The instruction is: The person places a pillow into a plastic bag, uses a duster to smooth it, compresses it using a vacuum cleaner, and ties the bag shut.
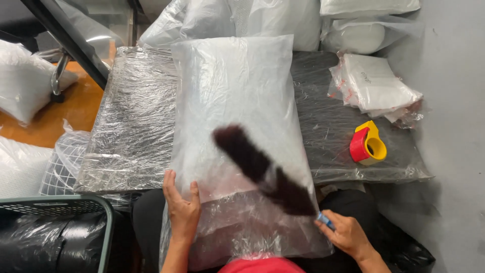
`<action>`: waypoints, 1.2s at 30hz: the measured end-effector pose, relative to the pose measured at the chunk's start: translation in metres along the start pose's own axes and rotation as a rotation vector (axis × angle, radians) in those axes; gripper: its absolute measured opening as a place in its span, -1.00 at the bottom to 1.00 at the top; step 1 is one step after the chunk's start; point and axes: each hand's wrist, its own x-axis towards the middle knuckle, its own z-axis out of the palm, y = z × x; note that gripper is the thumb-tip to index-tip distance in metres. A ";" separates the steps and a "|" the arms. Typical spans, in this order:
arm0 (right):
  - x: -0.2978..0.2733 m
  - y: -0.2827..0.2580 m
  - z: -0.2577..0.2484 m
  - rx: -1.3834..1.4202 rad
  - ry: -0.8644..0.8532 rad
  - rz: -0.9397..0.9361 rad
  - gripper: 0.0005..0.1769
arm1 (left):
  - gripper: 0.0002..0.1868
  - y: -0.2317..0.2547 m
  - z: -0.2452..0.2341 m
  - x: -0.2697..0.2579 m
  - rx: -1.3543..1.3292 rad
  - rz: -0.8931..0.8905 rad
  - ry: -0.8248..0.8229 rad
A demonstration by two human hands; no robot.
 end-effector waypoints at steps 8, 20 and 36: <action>0.001 0.016 0.011 0.099 0.205 0.156 -0.76 | -0.37 -0.031 -0.018 -0.005 -0.252 -0.474 -0.153; 0.089 -0.095 0.037 0.195 0.357 0.126 -0.27 | -0.30 0.003 -0.030 0.040 -0.293 -0.891 -0.488; 0.115 -0.112 0.149 0.857 0.364 0.110 -0.68 | -0.28 0.154 -0.042 0.082 -0.658 0.054 -0.196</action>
